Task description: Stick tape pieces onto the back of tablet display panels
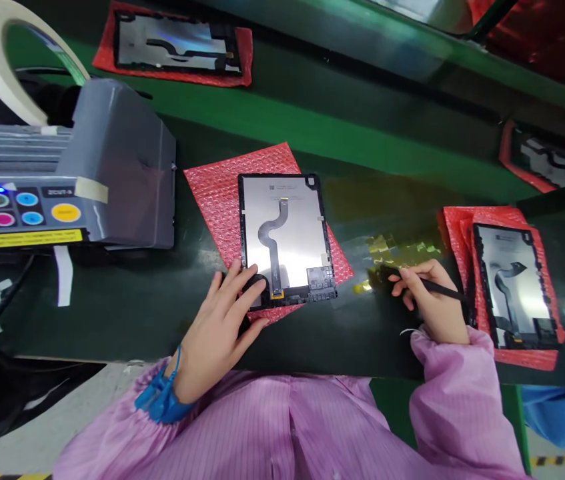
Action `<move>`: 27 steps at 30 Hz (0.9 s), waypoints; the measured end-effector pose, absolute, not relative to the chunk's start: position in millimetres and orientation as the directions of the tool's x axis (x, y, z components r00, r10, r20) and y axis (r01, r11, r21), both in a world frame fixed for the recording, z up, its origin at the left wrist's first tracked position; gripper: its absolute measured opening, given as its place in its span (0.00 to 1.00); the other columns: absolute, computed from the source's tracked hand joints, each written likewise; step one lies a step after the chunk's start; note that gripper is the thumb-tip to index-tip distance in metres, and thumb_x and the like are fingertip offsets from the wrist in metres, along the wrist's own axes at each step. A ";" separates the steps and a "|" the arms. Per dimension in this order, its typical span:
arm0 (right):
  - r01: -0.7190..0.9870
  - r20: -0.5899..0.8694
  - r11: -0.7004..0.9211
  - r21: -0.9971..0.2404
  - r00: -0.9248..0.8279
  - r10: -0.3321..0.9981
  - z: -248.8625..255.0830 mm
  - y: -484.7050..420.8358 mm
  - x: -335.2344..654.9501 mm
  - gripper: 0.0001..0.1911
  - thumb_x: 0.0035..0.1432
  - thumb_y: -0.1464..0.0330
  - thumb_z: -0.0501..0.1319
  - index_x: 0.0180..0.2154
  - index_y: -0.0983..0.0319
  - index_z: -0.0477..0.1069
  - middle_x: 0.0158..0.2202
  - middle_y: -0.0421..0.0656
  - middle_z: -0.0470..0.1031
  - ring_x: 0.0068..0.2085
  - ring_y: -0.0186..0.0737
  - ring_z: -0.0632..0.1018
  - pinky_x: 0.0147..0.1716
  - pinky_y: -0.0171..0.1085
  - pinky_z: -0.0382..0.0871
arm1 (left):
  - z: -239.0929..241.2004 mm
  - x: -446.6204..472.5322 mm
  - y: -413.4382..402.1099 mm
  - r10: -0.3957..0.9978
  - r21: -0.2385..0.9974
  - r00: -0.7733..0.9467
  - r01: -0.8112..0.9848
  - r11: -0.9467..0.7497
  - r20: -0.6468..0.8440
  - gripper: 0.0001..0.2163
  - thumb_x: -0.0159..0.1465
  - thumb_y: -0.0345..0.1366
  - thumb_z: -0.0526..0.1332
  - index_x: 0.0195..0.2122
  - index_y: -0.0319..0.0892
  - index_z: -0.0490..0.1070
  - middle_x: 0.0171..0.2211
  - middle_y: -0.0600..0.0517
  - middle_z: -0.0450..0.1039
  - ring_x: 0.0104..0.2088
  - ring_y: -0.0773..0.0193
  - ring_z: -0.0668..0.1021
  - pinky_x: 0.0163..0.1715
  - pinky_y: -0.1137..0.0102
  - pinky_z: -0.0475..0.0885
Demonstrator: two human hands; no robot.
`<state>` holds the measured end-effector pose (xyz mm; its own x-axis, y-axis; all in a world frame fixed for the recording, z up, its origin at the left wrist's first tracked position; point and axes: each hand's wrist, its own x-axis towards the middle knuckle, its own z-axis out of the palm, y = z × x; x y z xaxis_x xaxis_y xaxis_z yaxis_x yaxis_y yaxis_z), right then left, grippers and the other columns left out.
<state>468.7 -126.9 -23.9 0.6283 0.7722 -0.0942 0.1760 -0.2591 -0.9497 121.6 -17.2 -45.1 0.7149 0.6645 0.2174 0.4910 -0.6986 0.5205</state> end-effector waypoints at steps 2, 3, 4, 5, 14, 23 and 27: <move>0.153 -0.169 -0.314 -0.937 0.588 0.791 -24.2 -126.3 482.5 0.22 0.54 0.51 0.75 0.31 0.59 0.68 0.28 0.42 0.82 0.19 0.32 0.75 0.11 0.28 0.61 | -47.6 120.0 -11.2 0.610 0.458 0.764 0.475 -0.751 0.209 0.20 0.76 0.41 0.54 0.67 0.42 0.61 0.67 0.39 0.68 0.70 0.45 0.67 0.69 0.43 0.63; 0.142 -0.203 -0.336 -0.931 0.565 0.800 -24.1 -125.9 486.4 0.22 0.54 0.51 0.75 0.31 0.59 0.68 0.28 0.42 0.82 0.19 0.32 0.75 0.10 0.27 0.61 | -48.9 120.1 -8.7 0.600 0.439 0.773 0.475 -0.763 0.205 0.20 0.77 0.42 0.53 0.67 0.41 0.61 0.67 0.39 0.69 0.69 0.46 0.70 0.69 0.44 0.64; 0.133 -0.234 -0.357 -0.924 0.542 0.807 -24.0 -125.3 488.6 0.22 0.54 0.51 0.74 0.31 0.59 0.69 0.28 0.42 0.82 0.20 0.33 0.76 0.10 0.27 0.61 | -49.9 120.8 -6.9 0.599 0.425 0.774 0.481 -0.767 0.204 0.21 0.77 0.43 0.51 0.67 0.39 0.61 0.66 0.38 0.70 0.68 0.47 0.72 0.68 0.45 0.65; 0.126 -0.261 -0.375 -0.918 0.522 0.812 -23.8 -124.5 489.4 0.22 0.54 0.51 0.74 0.31 0.59 0.69 0.28 0.43 0.82 0.20 0.33 0.76 0.10 0.27 0.61 | -50.8 122.0 -5.9 0.607 0.414 0.767 0.494 -0.765 0.207 0.21 0.78 0.44 0.50 0.67 0.38 0.61 0.65 0.38 0.72 0.67 0.47 0.73 0.67 0.46 0.66; 0.045 -0.307 -0.374 -0.926 0.487 0.818 -25.0 -120.7 486.8 0.23 0.51 0.52 0.77 0.29 0.59 0.69 0.26 0.43 0.82 0.20 0.33 0.77 0.10 0.25 0.61 | -51.7 128.7 -8.8 0.632 0.366 0.734 0.533 -0.763 0.249 0.21 0.78 0.43 0.48 0.66 0.37 0.62 0.61 0.39 0.75 0.65 0.50 0.75 0.65 0.52 0.71; 0.007 -0.281 -0.337 -0.942 0.537 0.796 -25.8 -120.9 486.9 0.24 0.50 0.52 0.77 0.29 0.59 0.68 0.27 0.42 0.83 0.22 0.33 0.79 0.11 0.24 0.63 | -52.5 129.1 -8.8 0.633 0.393 0.732 0.521 -0.758 0.252 0.21 0.78 0.42 0.50 0.67 0.36 0.61 0.62 0.39 0.75 0.65 0.50 0.75 0.65 0.52 0.71; 0.020 -0.293 -0.364 -0.931 0.553 0.780 -23.5 -120.3 488.0 0.24 0.50 0.51 0.77 0.31 0.59 0.69 0.29 0.42 0.82 0.26 0.36 0.82 0.11 0.25 0.64 | -51.3 129.2 -8.8 0.633 0.381 0.730 0.526 -0.760 0.256 0.21 0.78 0.42 0.50 0.66 0.36 0.61 0.62 0.39 0.75 0.65 0.50 0.75 0.65 0.53 0.71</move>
